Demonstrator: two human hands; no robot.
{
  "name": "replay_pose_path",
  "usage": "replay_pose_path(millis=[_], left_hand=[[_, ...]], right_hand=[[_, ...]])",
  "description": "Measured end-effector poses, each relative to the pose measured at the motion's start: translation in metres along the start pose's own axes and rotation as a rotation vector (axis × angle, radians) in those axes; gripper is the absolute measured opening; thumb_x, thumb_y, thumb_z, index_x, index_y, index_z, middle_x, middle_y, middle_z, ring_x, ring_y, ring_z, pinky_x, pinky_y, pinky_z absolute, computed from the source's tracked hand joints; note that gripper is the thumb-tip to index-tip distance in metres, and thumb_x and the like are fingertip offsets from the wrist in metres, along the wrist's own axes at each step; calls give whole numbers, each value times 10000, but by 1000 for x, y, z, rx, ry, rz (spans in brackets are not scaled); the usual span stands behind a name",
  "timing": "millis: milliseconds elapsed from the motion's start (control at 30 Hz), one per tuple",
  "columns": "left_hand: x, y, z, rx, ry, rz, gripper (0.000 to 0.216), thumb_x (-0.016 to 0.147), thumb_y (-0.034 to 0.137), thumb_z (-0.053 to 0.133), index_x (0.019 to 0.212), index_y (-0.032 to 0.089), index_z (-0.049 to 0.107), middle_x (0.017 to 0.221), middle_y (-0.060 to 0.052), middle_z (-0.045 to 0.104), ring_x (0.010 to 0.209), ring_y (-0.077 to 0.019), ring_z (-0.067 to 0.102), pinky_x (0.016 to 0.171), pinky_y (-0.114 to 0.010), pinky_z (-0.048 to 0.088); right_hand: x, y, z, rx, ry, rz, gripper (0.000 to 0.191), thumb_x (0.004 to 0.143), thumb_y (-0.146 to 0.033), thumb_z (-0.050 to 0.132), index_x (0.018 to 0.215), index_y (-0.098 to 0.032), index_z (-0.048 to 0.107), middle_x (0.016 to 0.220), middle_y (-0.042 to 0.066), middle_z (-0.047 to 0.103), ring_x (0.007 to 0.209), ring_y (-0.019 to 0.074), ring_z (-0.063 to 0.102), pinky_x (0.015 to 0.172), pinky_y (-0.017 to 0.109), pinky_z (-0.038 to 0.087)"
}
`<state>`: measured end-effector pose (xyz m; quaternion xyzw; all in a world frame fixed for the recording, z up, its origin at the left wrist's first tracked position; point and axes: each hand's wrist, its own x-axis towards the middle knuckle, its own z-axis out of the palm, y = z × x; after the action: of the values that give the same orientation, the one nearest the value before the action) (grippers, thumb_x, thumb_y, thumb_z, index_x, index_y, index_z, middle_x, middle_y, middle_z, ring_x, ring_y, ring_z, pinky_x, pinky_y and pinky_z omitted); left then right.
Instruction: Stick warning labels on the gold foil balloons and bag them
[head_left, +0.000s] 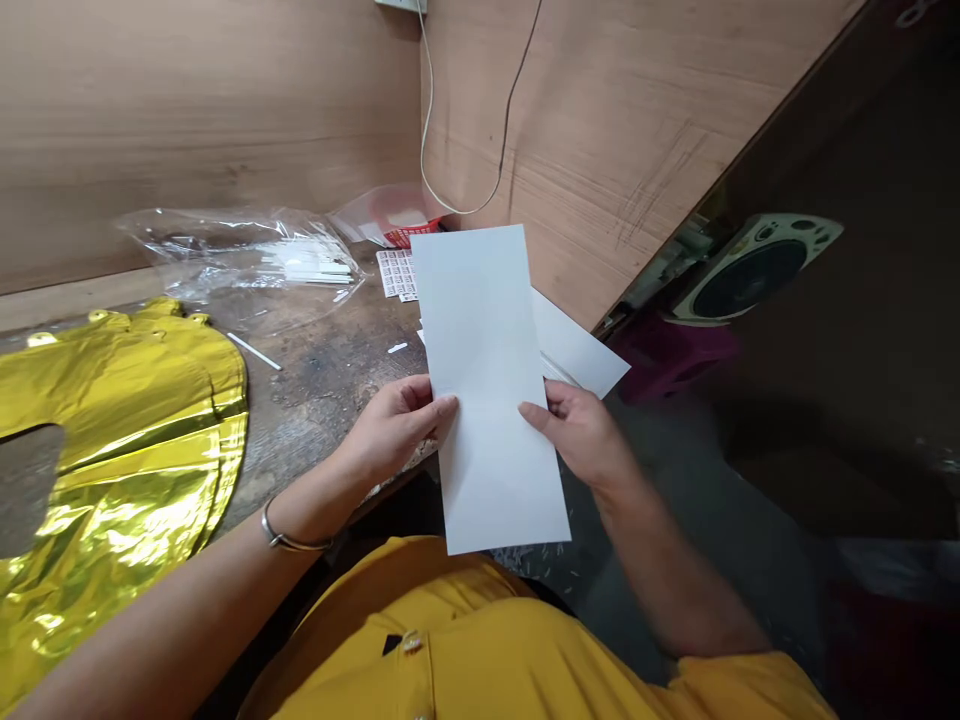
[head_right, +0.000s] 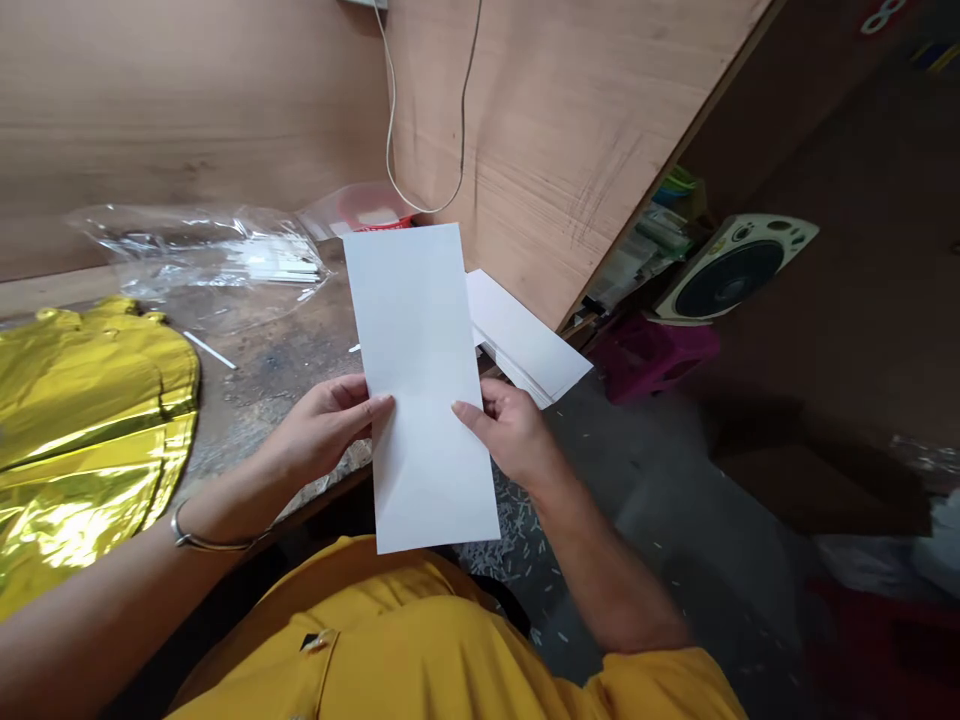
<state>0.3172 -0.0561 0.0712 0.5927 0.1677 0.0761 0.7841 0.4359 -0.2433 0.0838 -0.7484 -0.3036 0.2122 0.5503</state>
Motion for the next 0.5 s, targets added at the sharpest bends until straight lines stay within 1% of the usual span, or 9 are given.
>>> replay_pose_path(millis=[33, 67, 100, 167, 200, 267, 333, 367, 500], left_hand=[[-3, 1, -1, 7, 4, -15, 395, 653, 469, 772, 843, 142, 658, 753, -29, 656, 666, -148, 590, 620, -260, 470], [-5, 1, -2, 12, 12, -28, 398, 657, 479, 767, 849, 148, 659, 747, -26, 653, 658, -149, 590, 609, -258, 468], [-8, 1, -1, 15, 15, -42, 403, 659, 491, 763, 853, 152, 661, 738, -23, 649, 646, -149, 589, 594, -255, 465], [-12, 1, 0, 24, 6, -55, 400, 669, 506, 752, 845, 156, 671, 722, -20, 645, 625, -146, 587, 572, -248, 460], [-14, 0, 0, 27, 4, -56, 391, 674, 506, 749, 833, 157, 677, 715, -20, 644, 613, -142, 585, 562, -243, 456], [-17, -1, 1, 23, 6, -60, 369, 685, 501, 744, 809, 158, 688, 699, -19, 643, 586, -134, 575, 542, -235, 450], [-18, -2, 1, 9, 21, -65, 357, 701, 499, 731, 811, 161, 702, 677, -18, 640, 558, -130, 563, 516, -232, 442], [-19, -2, 1, 0, 29, -66, 356, 708, 497, 724, 824, 162, 708, 668, -18, 638, 547, -130, 559, 505, -232, 441], [-20, -2, -2, -66, 50, -63, 345, 719, 439, 729, 937, 173, 707, 706, -15, 658, 535, -122, 558, 490, -227, 446]], right_hand=[[6, 6, 0, 151, -74, 73, 396, 740, -522, 693, 972, -202, 688, 836, 56, 731, 696, 209, 649, 627, 347, 537], [11, 11, 2, 259, -105, 127, 351, 722, -525, 709, 849, -198, 691, 737, 30, 712, 628, 187, 627, 580, 321, 520], [14, 16, 5, 323, -103, 158, 332, 715, -525, 718, 759, -198, 678, 666, 9, 686, 579, 168, 601, 547, 301, 502], [16, 22, 11, 364, -73, 157, 320, 735, -516, 709, 678, -206, 655, 595, -16, 647, 533, 143, 567, 522, 277, 480], [16, 23, 13, 372, -67, 140, 305, 746, -506, 704, 686, -210, 658, 605, -20, 651, 543, 140, 572, 536, 274, 484], [17, 22, 16, 405, -83, 114, 256, 726, -467, 734, 775, -222, 680, 683, -20, 686, 596, 147, 606, 593, 286, 508], [20, 18, 16, 460, -109, 119, 300, 673, -432, 777, 874, -226, 692, 756, -13, 714, 651, 161, 638, 648, 312, 526], [22, 17, 16, 483, -115, 126, 323, 656, -429, 787, 886, -221, 696, 766, -7, 721, 671, 170, 649, 667, 326, 531], [24, 17, 15, 481, -107, 130, 248, 682, -438, 763, 774, -211, 722, 756, 8, 728, 735, 184, 662, 749, 351, 534]])
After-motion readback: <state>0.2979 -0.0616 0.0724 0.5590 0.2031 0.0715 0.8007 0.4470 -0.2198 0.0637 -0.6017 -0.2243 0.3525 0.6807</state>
